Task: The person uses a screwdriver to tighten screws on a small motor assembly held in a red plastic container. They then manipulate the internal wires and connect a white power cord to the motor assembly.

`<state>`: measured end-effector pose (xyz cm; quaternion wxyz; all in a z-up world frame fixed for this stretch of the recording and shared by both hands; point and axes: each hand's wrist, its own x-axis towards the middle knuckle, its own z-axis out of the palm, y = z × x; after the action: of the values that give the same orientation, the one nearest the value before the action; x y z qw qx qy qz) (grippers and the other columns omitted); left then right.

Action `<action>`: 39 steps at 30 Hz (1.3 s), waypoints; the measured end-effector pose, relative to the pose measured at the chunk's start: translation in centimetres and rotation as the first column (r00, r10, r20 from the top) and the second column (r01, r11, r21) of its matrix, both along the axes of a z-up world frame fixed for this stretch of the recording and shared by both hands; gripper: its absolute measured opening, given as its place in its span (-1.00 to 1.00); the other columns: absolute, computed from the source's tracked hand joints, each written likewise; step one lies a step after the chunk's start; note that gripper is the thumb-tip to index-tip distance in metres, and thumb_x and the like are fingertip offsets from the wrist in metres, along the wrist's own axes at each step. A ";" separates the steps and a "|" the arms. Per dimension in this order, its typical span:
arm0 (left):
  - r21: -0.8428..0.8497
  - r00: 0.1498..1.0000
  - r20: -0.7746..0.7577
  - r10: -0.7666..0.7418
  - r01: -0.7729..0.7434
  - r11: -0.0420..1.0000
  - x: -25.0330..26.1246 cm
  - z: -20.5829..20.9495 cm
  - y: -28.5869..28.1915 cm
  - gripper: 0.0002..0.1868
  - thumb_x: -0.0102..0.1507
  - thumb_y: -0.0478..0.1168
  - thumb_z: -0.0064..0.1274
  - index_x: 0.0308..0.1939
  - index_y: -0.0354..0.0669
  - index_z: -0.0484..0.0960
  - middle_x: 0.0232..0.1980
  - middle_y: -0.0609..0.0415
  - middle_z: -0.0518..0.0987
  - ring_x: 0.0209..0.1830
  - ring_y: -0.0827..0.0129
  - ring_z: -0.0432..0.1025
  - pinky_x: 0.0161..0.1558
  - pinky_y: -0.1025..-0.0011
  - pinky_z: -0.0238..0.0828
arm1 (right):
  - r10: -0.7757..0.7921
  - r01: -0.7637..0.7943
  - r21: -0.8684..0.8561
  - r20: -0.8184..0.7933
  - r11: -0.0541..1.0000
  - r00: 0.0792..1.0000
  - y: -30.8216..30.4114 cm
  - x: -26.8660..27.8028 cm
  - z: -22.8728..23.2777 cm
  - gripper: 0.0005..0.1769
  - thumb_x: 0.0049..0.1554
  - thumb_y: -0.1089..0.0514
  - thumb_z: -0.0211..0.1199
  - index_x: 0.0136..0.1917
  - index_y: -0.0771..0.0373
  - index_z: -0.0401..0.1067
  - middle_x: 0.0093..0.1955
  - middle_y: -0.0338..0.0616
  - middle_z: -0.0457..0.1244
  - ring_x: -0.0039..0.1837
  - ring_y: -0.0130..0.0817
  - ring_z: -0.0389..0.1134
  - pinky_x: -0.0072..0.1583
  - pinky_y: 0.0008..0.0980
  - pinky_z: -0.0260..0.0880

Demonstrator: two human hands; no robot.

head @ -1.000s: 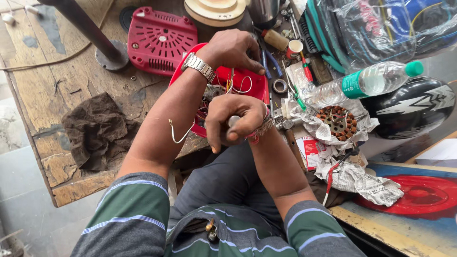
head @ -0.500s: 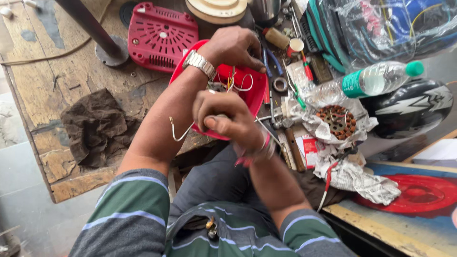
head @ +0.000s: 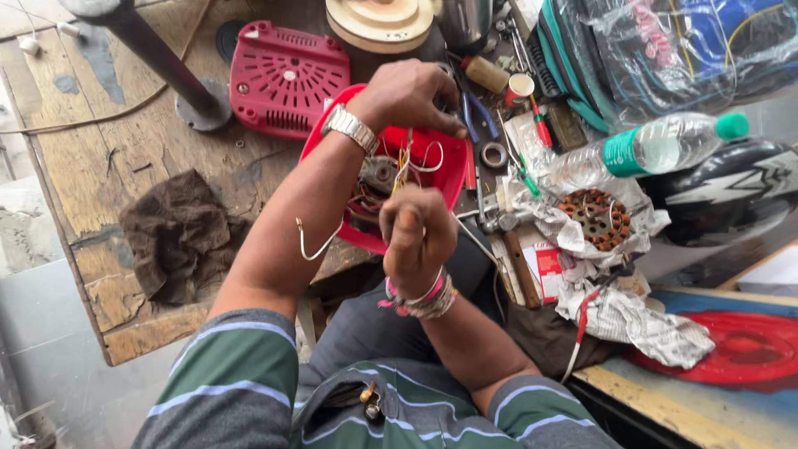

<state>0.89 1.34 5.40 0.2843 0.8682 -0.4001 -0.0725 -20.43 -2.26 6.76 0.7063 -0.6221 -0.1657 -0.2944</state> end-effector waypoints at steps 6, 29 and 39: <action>0.103 0.995 -0.101 0.016 -0.005 0.995 0.0 0.3 -0.1 -0.47 0.04 0.40 0.30 -0.17 0.18 0.79 -0.33 0.12 0.68 -0.28 0.20 0.59 -0.24 0.23 0.44 | 0.791 -0.790 -0.134 -0.061 0.598 0.609 -4.2 3.8 5.1 -0.69 0.44 0.05 0.12 -0.04 0.34 0.38 -0.10 -0.03 0.26 -0.15 -0.23 0.26 -0.07 -0.33 0.26; 0.078 0.997 -0.074 0.013 -0.008 0.997 0.0 0.3 -0.1 -0.38 0.00 0.40 0.33 -0.04 0.17 0.76 -0.17 0.08 0.69 -0.13 0.15 0.58 -0.14 0.19 0.46 | 0.921 -0.982 -0.090 -0.342 0.164 0.185 -5.9 7.2 4.9 -0.52 0.29 -0.15 0.22 -0.15 0.35 0.50 -0.38 -0.16 0.26 -0.37 -0.45 0.24 -0.24 -0.38 0.19; -0.026 1.000 -0.004 0.021 -0.021 0.999 0.4 -0.6 -0.3 -0.36 -0.06 0.41 0.36 -0.11 0.13 0.76 -0.18 0.11 0.68 -0.17 0.18 0.57 -0.19 0.20 0.46 | -0.029 0.044 0.129 -0.114 0.991 0.993 -0.4 0.3 -1.0 -0.81 0.35 0.18 0.16 -0.07 0.34 0.38 -0.32 -0.26 0.23 -0.34 -0.62 0.16 -0.28 -0.54 0.14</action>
<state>1.26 1.08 4.83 0.2970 0.8684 -0.3915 -0.0659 -20.08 -2.65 5.77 0.7485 -0.5926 -0.0947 -0.2821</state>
